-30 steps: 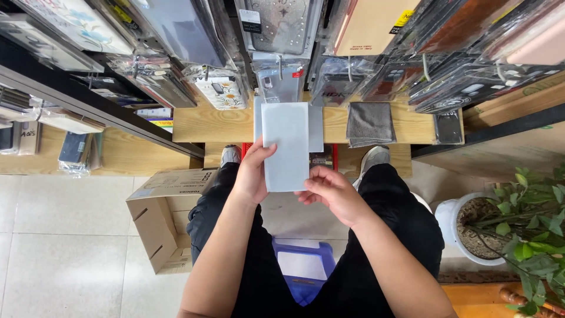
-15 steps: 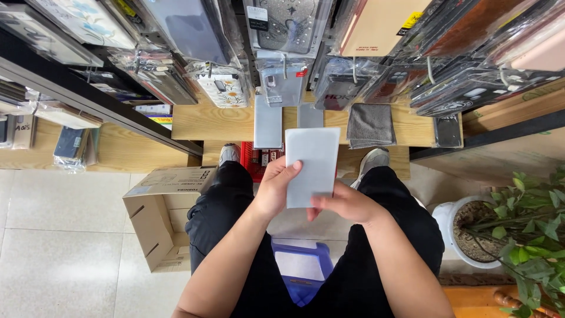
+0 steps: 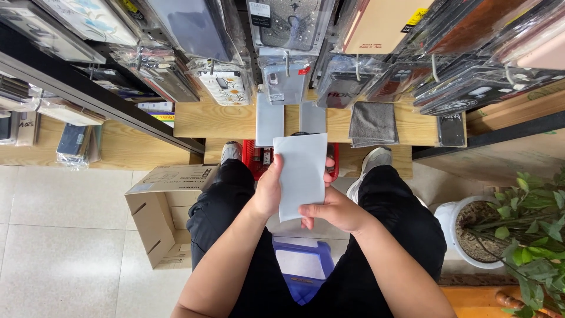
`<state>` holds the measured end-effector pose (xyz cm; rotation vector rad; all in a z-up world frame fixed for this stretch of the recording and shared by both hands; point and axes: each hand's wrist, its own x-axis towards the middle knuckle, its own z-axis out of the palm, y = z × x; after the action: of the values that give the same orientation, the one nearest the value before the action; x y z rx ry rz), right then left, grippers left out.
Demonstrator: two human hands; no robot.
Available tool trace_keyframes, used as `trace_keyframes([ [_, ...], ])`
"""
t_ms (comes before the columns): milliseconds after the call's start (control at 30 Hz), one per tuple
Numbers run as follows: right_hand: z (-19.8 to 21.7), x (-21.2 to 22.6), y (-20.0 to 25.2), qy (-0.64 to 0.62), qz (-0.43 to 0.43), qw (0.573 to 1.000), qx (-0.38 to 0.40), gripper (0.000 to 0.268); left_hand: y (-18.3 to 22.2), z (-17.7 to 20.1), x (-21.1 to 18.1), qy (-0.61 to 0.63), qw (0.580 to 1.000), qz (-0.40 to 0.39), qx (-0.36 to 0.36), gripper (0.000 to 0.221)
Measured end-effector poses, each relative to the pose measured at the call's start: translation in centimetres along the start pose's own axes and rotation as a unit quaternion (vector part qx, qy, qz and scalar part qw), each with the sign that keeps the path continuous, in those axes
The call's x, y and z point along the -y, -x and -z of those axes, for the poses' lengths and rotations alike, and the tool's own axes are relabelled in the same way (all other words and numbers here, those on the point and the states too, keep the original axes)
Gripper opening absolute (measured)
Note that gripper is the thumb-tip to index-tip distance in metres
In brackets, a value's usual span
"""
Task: The person is repeatedly removing a screen protector from a protective paper sleeve, inspecting it, and then sliding it back into the sleeve.
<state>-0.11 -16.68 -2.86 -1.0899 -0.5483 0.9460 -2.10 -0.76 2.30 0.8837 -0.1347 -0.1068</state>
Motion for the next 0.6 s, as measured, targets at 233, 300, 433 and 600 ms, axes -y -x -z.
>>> trace_keyframes([
  [233,-1.4,2.9,-0.2,-0.127,-0.013,0.990,-0.059,0.007,-0.1,0.7,1.5,0.008,1.000,0.022,0.001,0.081],
  [300,-1.1,2.5,0.0,-0.136,-0.015,0.988,-0.076,0.004,0.0,0.5,1.4,-0.007,1.000,0.019,-0.018,0.076],
  [433,0.5,1.1,-0.2,0.001,-0.010,0.998,-0.059,0.009,0.0,0.6,0.4,-0.011,1.000,0.009,-0.015,0.079],
  [600,1.0,2.1,-0.1,0.070,-0.021,0.996,-0.055,0.011,0.1,0.8,0.5,0.012,0.997,0.014,-0.068,0.075],
])
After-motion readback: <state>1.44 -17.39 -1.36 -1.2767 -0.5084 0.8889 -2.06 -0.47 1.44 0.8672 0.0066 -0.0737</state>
